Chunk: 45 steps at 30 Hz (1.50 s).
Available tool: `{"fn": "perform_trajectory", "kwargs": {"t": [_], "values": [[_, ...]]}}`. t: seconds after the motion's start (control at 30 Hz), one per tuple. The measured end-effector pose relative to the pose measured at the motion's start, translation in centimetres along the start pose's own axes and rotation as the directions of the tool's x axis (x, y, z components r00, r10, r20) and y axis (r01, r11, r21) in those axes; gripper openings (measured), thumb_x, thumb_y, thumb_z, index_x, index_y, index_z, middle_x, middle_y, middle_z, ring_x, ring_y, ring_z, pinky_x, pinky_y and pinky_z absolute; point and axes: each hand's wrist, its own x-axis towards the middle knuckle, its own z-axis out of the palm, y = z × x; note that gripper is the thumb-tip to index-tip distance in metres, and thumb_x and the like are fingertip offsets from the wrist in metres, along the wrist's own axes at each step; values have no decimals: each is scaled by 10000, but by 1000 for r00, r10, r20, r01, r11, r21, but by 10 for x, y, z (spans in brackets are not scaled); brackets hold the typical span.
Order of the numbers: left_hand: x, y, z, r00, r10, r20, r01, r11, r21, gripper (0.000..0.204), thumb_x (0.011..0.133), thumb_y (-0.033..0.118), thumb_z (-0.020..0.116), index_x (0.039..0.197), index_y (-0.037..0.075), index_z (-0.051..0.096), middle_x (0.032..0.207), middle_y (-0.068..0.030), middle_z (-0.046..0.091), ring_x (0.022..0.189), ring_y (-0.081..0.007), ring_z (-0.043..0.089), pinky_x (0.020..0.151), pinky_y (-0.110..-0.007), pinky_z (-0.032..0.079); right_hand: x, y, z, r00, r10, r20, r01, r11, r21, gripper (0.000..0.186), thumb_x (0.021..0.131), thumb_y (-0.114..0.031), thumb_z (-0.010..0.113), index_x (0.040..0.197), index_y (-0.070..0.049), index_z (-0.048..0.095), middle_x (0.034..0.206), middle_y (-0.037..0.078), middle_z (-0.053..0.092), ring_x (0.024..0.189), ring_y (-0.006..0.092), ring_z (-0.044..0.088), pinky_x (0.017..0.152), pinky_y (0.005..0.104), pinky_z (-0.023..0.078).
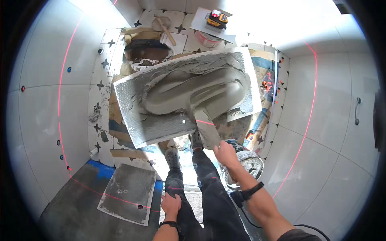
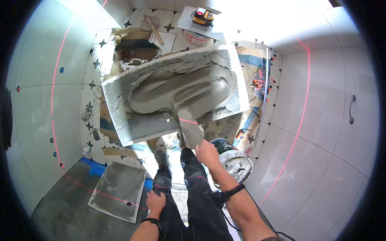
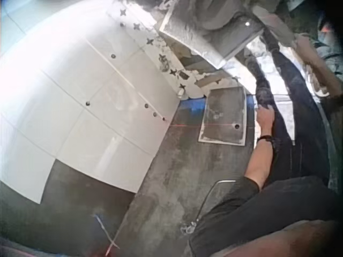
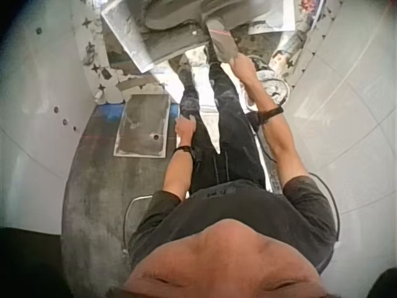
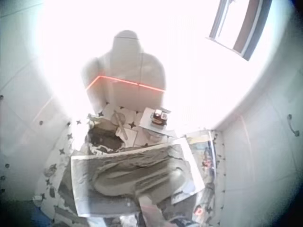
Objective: Applying mortar to a large tile and preparing it for wall installation.
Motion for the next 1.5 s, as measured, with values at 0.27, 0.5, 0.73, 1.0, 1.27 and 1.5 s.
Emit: {"fn": "perform_trajectory", "kwargs": {"t": [0.27, 0.5, 0.73, 1.0, 1.27, 1.5], "values": [[-2, -12, 0, 999, -40, -9, 40, 998, -43, 577, 901, 429, 604, 1247, -33, 575, 1251, -255, 584, 1064, -407, 676, 936, -484, 540, -14, -73, -42, 988, -144, -55, 118, 937, -329, 222, 940, -232, 572, 927, -12, 593, 824, 252, 709, 771, 437, 713, 696, 524, 577], [1, -20, 6, 998, -57, 20, 59, 993, -100, 571, 900, 424, 616, 1239, -33, 574, 1240, -250, 584, 1067, -415, 670, 944, -497, 533, 26, -91, -48, 963, -270, -16, 209, 778, -592, 125, 943, -99, 527, 962, -27, 627, 853, 192, 740, 804, 358, 750, 706, 431, 606], [1, -32, 5, 997, -64, 46, 70, 988, -141, 572, 899, 417, 620, 1248, -32, 563, 1247, -248, 579, 1089, -409, 658, 957, -495, 526, 8, -50, -37, 996, -84, 32, 89, 915, -393, 295, 928, -268, 562, 934, 18, 633, 899, 289, 709, 859, 485, 704, 780, 552, 569], [7, -40, -1, 999, -25, 35, 30, 991, -132, 574, 890, 416, 623, 1240, -37, 582, 1254, -256, 581, 1097, -422, 656, 965, -494, 521, -27, -41, 12, 993, -116, -21, 100, 920, -380, 225, 921, -220, 570, 924, 2, 607, 850, 278, 710, 793, 452, 719, 720, 539, 578], [8, -35, -16, 1000, 12, 4, -11, 999, -44, 597, 888, 437, 615, 1267, -22, 581, 1275, -236, 586, 1126, -430, 641, 967, -507, 517, 18, 60, -52, 949, -166, -268, -42, 776, -629, 87, 935, -118, 552, 933, -39, 588, 785, 182, 713, 692, 345, 740, 563, 438, 594], [16, -21, 0, 996, 81, -49, -82, 997, -12, 579, 878, 432, 622, 1226, -31, 591, 1203, -255, 624, 1146, -431, 610, 988, -510, 492, 67, 140, -30, 927, 239, -291, -204, 968, 145, 289, 892, -249, 613, 945, 34, 629, 867, 260, 711, 816, 432, 711, 701, 520, 561]]}}
